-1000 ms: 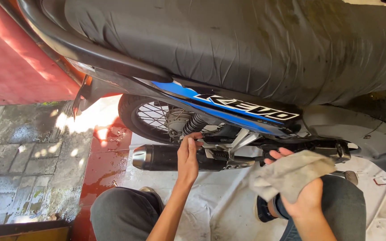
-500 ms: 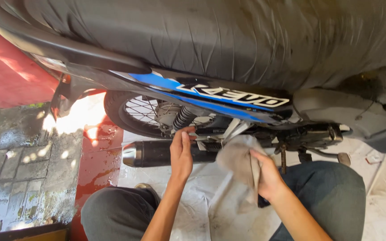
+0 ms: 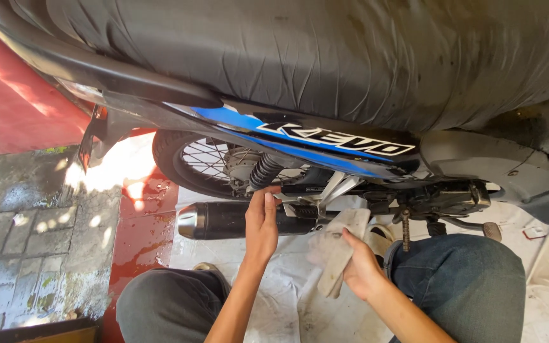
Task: The person sits on the floor and wipes the rear section of a motorcycle, including the exhaust pipe, chain, and frame, using a white cloth. The person folds the cloth and continues wiping the same area.
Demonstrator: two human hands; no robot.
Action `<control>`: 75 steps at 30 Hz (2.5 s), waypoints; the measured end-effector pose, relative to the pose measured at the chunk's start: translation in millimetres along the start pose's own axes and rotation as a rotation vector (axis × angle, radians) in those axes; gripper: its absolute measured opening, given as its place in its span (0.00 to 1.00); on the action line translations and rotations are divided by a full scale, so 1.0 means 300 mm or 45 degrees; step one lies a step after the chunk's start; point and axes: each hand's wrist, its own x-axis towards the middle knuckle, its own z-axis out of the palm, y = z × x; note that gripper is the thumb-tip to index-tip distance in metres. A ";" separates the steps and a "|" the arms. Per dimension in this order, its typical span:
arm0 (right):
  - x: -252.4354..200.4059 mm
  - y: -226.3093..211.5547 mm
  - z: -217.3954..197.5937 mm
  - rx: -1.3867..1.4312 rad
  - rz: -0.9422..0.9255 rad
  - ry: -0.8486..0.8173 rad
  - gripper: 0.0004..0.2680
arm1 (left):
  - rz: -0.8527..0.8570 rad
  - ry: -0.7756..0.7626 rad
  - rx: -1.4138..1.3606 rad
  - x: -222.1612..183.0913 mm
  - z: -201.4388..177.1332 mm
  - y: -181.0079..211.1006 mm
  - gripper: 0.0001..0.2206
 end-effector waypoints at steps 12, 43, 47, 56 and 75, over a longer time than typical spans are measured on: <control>-0.030 -0.012 -0.059 0.067 0.201 -0.245 0.19 | 0.055 0.014 0.108 0.010 -0.012 -0.008 0.23; -0.176 -0.131 0.269 -1.776 -1.072 -0.826 0.26 | -0.043 -0.236 -0.122 0.014 -0.024 -0.092 0.28; -0.041 -0.028 0.176 -0.350 -0.098 -0.324 0.22 | -0.376 -0.356 -0.087 0.000 -0.008 -0.129 0.21; -0.121 -0.070 0.238 -0.142 0.049 -0.255 0.22 | -1.332 -0.501 -0.957 -0.071 0.016 0.013 0.49; 0.015 -0.266 0.044 -1.130 -0.985 -0.480 0.11 | 0.156 0.516 0.710 -0.048 -0.221 -0.269 0.22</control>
